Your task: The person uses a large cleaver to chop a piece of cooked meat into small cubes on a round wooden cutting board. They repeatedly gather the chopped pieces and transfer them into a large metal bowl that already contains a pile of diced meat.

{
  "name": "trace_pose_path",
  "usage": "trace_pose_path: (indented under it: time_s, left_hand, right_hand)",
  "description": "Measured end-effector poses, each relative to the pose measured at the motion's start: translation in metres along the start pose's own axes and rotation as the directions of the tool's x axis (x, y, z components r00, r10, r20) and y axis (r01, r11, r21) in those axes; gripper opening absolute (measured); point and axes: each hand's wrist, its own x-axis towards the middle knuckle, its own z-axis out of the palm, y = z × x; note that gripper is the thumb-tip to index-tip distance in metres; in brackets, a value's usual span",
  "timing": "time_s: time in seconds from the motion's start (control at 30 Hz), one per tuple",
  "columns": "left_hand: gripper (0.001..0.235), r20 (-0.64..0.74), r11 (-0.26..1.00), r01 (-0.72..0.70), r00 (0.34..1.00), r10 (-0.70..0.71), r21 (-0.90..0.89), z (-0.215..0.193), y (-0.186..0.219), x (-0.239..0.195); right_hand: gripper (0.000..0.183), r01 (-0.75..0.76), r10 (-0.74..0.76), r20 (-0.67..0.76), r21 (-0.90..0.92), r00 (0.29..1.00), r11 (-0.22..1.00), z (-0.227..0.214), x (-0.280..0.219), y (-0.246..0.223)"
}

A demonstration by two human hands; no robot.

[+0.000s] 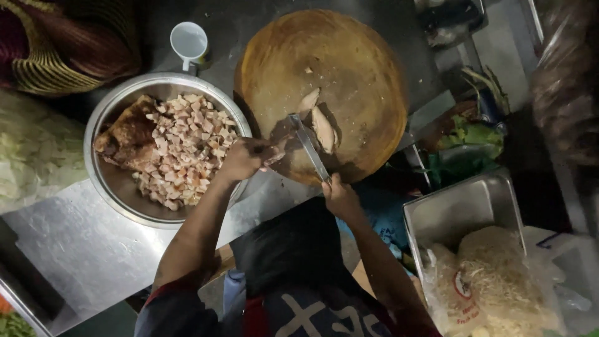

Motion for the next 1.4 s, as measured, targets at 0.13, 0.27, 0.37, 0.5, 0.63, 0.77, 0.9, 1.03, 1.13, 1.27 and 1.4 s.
trace_pose_path:
  time_s: [0.13,0.27,0.37,0.5,0.63,0.77,0.9,1.03,1.13,1.27,1.4]
  left_hand:
    - [0.008,0.342,0.417,-0.648,0.723,0.600,0.637,0.001,-0.055,0.029]
    - [0.024,-0.052,0.931,-0.216,0.969,0.241,0.293,0.019,-0.062,0.024]
    - [0.029,-0.098,0.934,-0.234,0.958,0.269,0.271,0.024,-0.069,0.024]
    - [0.025,0.144,0.537,-0.750,0.624,0.768,0.386,0.006,-0.035,0.012]
    - [0.023,0.212,0.992,-0.075,0.973,0.095,-0.099,-0.003,-0.002,0.005]
    - [0.028,0.092,0.999,-0.008,0.996,0.013,-0.052,0.000,0.013,0.023]
    - [0.022,0.348,-0.021,-0.730,0.300,0.888,0.683,0.015,-0.102,0.121]
    - [0.057,-0.204,0.614,0.123,0.977,0.063,0.779,0.048,0.047,0.086]
    - [0.051,-0.099,0.671,-0.012,0.987,0.128,0.742,0.063,0.005,0.150]
    - [0.032,-0.048,0.454,-0.001,0.994,0.095,0.891,0.083,-0.021,0.217]
    - [0.021,0.026,0.294,-0.031,0.999,0.021,0.955,0.091,0.033,0.178]
  right_hand:
    - [0.054,-0.020,0.018,0.045,0.049,0.999,0.999,-0.031,-0.011,-0.025]
    - [0.049,-0.081,0.083,-0.011,0.122,0.996,0.989,-0.063,-0.034,-0.067]
    - [0.050,-0.135,0.135,-0.001,0.056,0.991,0.989,-0.033,-0.037,-0.061]
    - [0.049,-0.244,0.248,0.286,-0.051,0.925,0.968,-0.028,-0.021,-0.061]
    - [0.050,-0.282,0.286,0.325,-0.062,0.901,0.957,-0.033,-0.021,-0.057]
    - [0.049,-0.150,0.132,0.214,0.072,0.968,0.986,-0.033,-0.025,-0.047]
    - [0.047,0.007,-0.012,0.037,0.150,0.999,0.989,-0.035,-0.033,-0.034]
    - [0.052,0.072,-0.072,-0.007,0.071,0.997,0.995,-0.030,-0.042,-0.031]
    - [0.053,0.069,-0.066,-0.021,0.140,0.998,0.988,-0.032,-0.047,-0.033]
    - [0.051,0.099,-0.094,-0.043,0.120,0.995,0.988,-0.022,-0.041,-0.018]
    - [0.050,0.093,-0.090,-0.031,0.123,0.995,0.988,-0.001,-0.044,0.005]
